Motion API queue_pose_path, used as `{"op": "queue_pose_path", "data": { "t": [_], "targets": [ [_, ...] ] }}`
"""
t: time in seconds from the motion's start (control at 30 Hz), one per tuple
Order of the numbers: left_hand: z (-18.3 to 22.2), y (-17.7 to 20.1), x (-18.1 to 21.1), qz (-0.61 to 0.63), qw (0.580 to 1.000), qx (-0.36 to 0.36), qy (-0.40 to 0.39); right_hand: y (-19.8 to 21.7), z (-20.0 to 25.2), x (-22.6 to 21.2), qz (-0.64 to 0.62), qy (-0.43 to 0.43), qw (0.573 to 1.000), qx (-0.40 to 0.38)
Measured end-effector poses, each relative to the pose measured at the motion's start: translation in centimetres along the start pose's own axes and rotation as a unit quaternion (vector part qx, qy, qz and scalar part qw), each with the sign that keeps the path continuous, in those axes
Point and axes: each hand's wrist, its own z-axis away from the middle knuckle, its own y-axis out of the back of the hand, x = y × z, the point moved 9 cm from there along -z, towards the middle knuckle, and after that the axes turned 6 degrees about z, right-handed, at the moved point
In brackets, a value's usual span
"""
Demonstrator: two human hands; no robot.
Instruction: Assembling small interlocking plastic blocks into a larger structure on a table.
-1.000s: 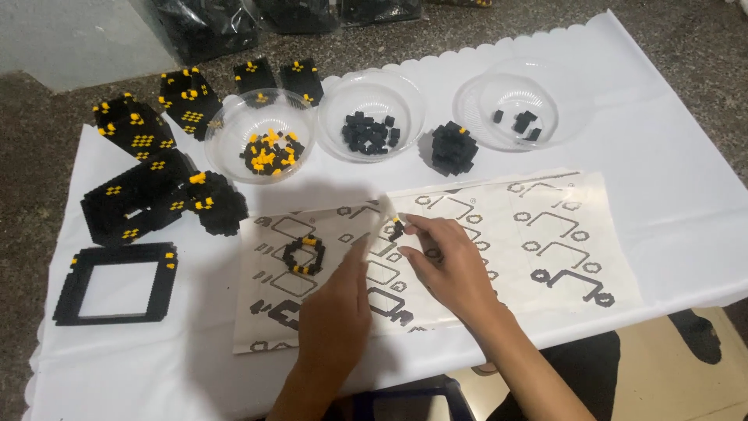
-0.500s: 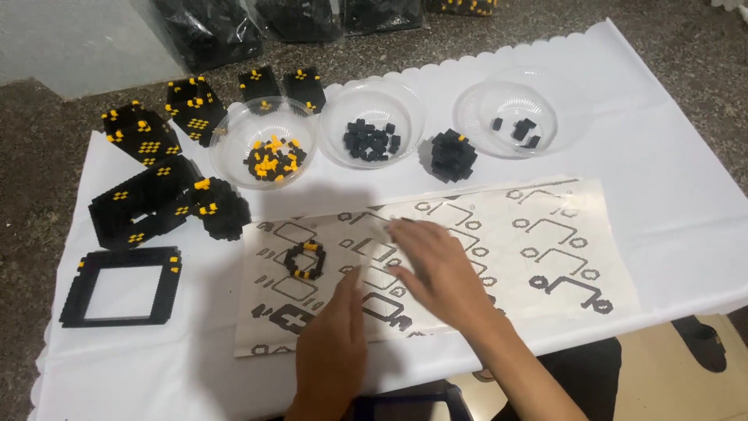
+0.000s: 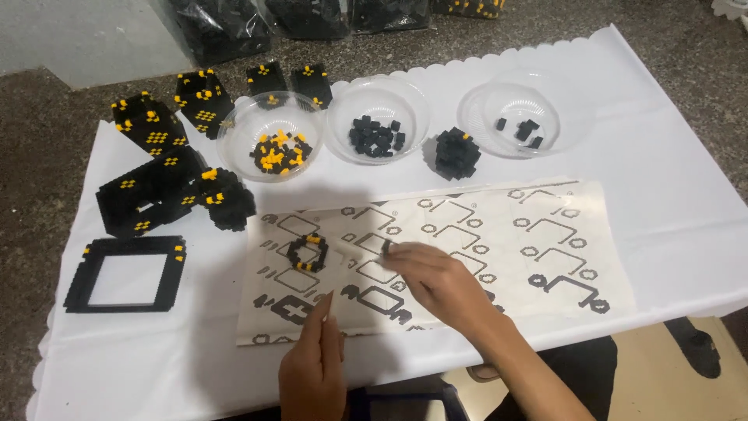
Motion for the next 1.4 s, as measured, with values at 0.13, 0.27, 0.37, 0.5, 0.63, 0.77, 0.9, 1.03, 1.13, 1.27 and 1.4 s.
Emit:
{"op": "queue_pose_path", "data": {
  "t": [0.13, 0.27, 0.37, 0.5, 0.63, 0.77, 0.9, 1.03, 1.13, 1.27, 1.4],
  "targets": [
    [0.2, -0.4, 0.2, 0.009, 1.0, -0.023, 0.013, 0.5, 0.2, -0.7, -0.038, 0.004, 0.999, -0.015],
    [0.0, -1.3, 0.4, -0.076, 0.996, -0.045, -0.014, 1.3, 0.2, -0.4, 0.042, -0.047, 0.998, 0.019],
    [0.1, -1.6, 2.2, -0.101, 0.989, -0.048, -0.094, 0.8, 0.3, 0.5, 0.05, -0.081, 0.995, 0.009],
    [1.0, -1.5, 5.2, -0.147, 0.953, 0.014, -0.265, 0.7, 0.5, 1.4, 0.05, -0.118, 0.991, 0.023],
    [0.5, -2.8, 3.6, -0.144, 0.962, -0.042, -0.229, 0.6, 0.3, 2.0, 0.031, -0.159, 0.987, 0.011],
    [0.7, -2.6, 3.0, -0.125, 0.964, -0.022, -0.234, 0.5, 0.5, 2.4, 0.018, -0.197, 0.98, 0.001],
    [1.4, -0.9, 5.2, -0.093, 0.955, 0.016, -0.282, 0.4, 0.9, 3.0, 0.01, -0.23, 0.973, -0.017],
    [0.8, -3.7, 2.5, -0.164, 0.957, -0.111, -0.214, 0.6, 1.2, 3.3, -0.037, -0.252, 0.967, 0.009],
    [1.6, -1.7, 4.6, -0.11, 0.947, 0.017, -0.301, 0.5, 1.4, 3.7, -0.025, -0.279, 0.96, -0.001],
    [1.2, -3.1, 3.5, -0.15, 0.956, -0.052, -0.248, 0.7, 1.4, 3.6, -0.039, -0.283, 0.958, 0.006],
    [0.5, -3.6, 2.4, -0.17, 0.957, -0.075, -0.221, 0.7, 1.3, 3.6, -0.081, -0.306, 0.948, 0.005]
  ]
}}
